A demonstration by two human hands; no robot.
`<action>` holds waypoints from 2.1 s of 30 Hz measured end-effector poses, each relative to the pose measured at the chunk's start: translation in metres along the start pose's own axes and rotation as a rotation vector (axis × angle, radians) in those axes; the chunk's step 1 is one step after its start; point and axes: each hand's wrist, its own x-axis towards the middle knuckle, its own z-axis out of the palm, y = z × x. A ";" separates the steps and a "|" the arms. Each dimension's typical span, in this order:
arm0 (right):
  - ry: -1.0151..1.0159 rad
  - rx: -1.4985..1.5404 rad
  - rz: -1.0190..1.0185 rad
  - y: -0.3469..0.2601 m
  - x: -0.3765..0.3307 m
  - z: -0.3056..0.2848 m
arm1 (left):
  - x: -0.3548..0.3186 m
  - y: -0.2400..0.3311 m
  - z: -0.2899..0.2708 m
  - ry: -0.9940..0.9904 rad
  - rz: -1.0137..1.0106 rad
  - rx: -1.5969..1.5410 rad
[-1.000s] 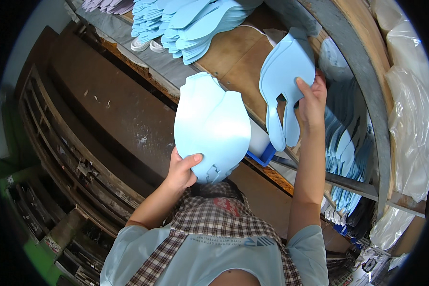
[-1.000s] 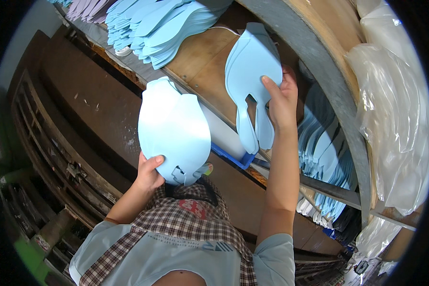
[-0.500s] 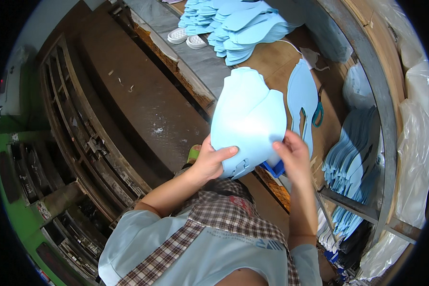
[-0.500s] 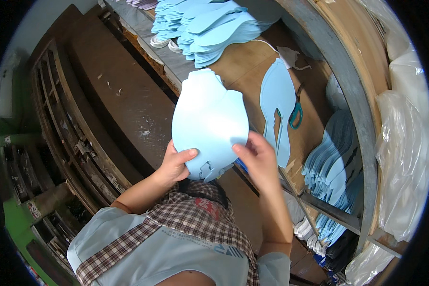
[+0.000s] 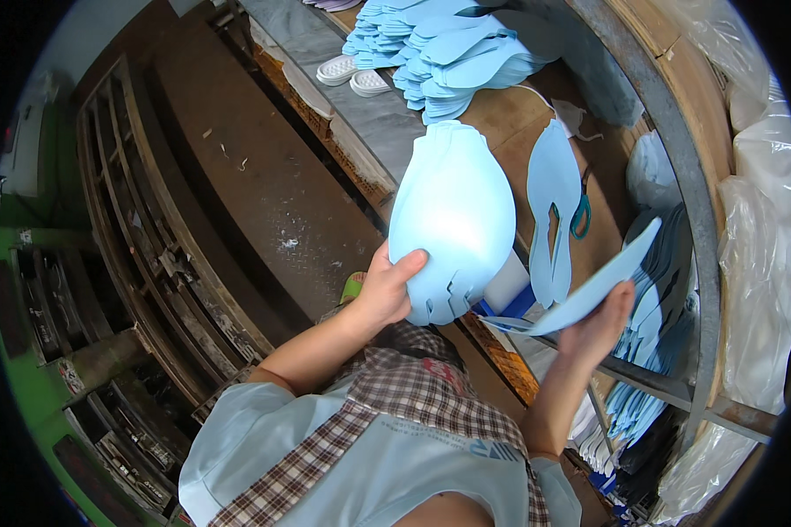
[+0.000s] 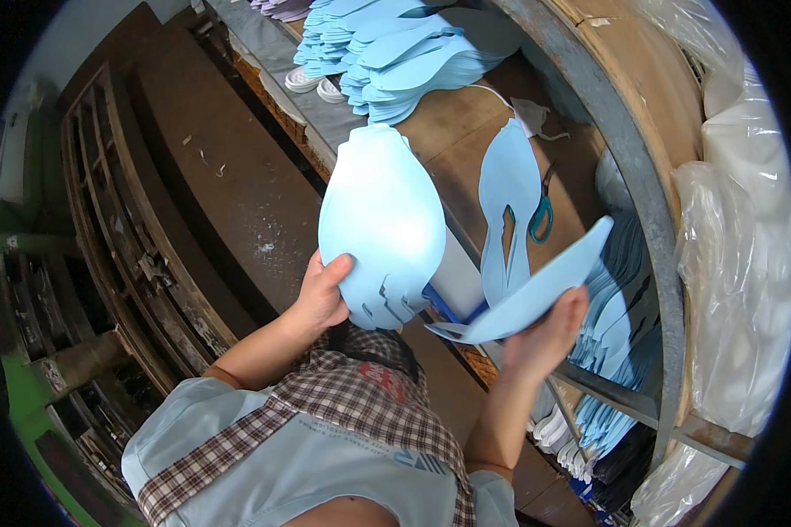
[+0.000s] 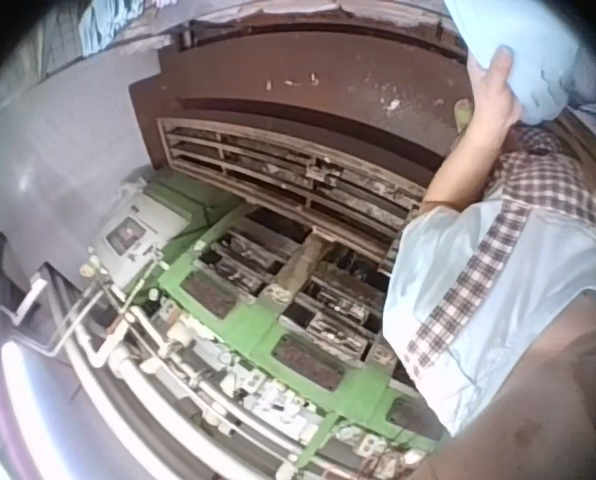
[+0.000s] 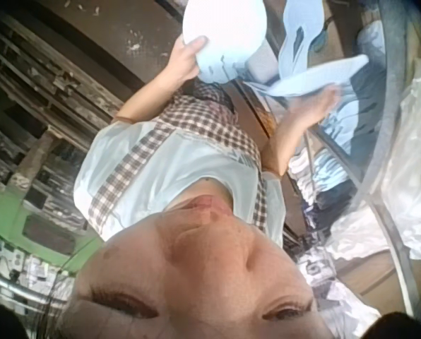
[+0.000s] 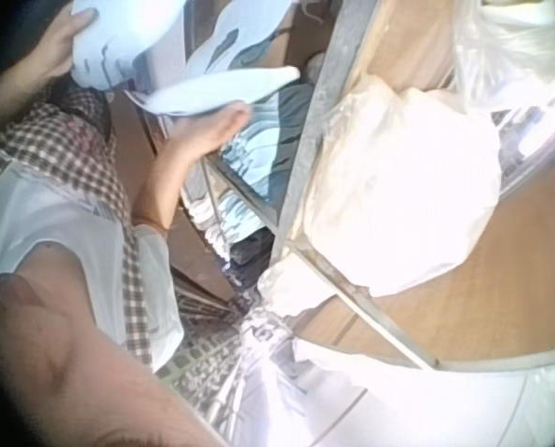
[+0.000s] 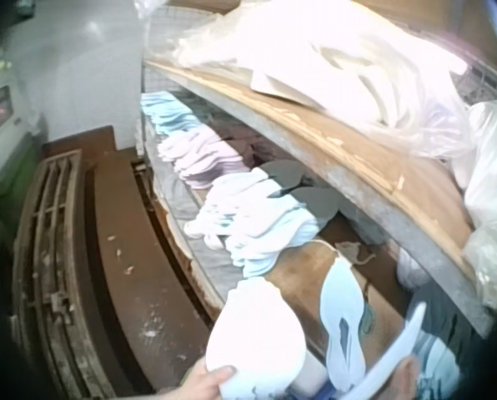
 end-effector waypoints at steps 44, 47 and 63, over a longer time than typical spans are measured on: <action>-0.638 -0.276 -0.547 0.003 -0.064 0.054 | 0.003 -0.007 0.002 -0.066 -0.101 0.109; -0.518 0.027 0.111 0.002 -0.065 0.049 | -0.001 -0.006 0.005 -0.093 -0.085 0.092; -0.271 -0.660 -0.198 0.035 -0.042 0.054 | -0.004 -0.015 0.016 0.003 -0.124 0.049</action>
